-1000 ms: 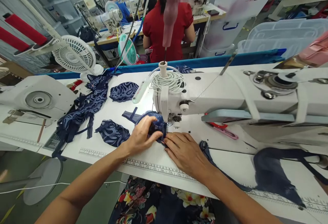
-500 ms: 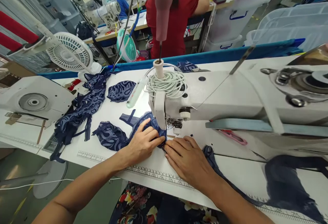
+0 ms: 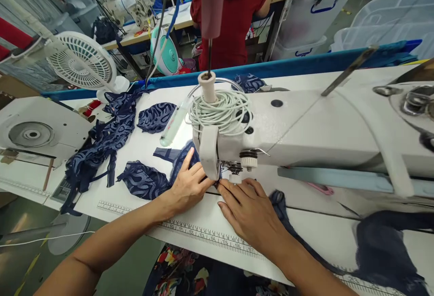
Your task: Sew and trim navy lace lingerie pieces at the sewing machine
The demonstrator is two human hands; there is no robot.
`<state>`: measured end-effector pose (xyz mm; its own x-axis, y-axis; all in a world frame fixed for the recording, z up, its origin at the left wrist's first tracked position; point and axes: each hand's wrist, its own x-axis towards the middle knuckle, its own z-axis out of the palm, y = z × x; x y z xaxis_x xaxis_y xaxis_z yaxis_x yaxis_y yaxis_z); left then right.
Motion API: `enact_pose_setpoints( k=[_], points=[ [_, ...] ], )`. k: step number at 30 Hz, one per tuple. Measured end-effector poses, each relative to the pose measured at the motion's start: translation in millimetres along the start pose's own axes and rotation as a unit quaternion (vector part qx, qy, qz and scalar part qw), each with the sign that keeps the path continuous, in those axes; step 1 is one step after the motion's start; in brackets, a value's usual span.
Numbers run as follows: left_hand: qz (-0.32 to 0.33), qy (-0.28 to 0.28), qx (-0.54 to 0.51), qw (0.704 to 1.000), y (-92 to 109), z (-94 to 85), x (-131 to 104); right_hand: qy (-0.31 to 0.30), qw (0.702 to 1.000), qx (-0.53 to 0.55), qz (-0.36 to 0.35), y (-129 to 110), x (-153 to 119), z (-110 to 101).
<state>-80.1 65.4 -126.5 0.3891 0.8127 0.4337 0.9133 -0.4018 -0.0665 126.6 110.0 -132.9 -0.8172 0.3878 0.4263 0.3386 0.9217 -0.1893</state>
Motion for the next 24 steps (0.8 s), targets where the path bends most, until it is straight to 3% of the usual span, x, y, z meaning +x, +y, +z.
enact_pose_setpoints(
  k=[3, 8, 12, 18, 24],
  points=[
    [-0.002, 0.012, -0.001, 1.000, -3, 1.6, 7, -0.007, 1.000, -0.021, 0.000, 0, 4, 1],
    [-0.052, 0.007, 0.009, 0.999, 11, 1.3, 5, 0.004, 1.000, -0.009, 0.007, 1, 0, -4],
    [-0.088, -0.006, -0.062, 0.994, 8, -4.1, -3, 0.007, 1.000, 0.002, 0.012, -1, -4, -5],
    [-0.039, -0.006, -0.045, 0.998, 3, -8.1, -3, 0.027, 1.000, 0.003, 0.005, -6, 0, 0],
    [-0.062, -0.024, -0.073, 0.995, 6, -8.9, -5, 0.023, 1.000, 0.005, 0.005, -5, -2, -2]
  ],
)
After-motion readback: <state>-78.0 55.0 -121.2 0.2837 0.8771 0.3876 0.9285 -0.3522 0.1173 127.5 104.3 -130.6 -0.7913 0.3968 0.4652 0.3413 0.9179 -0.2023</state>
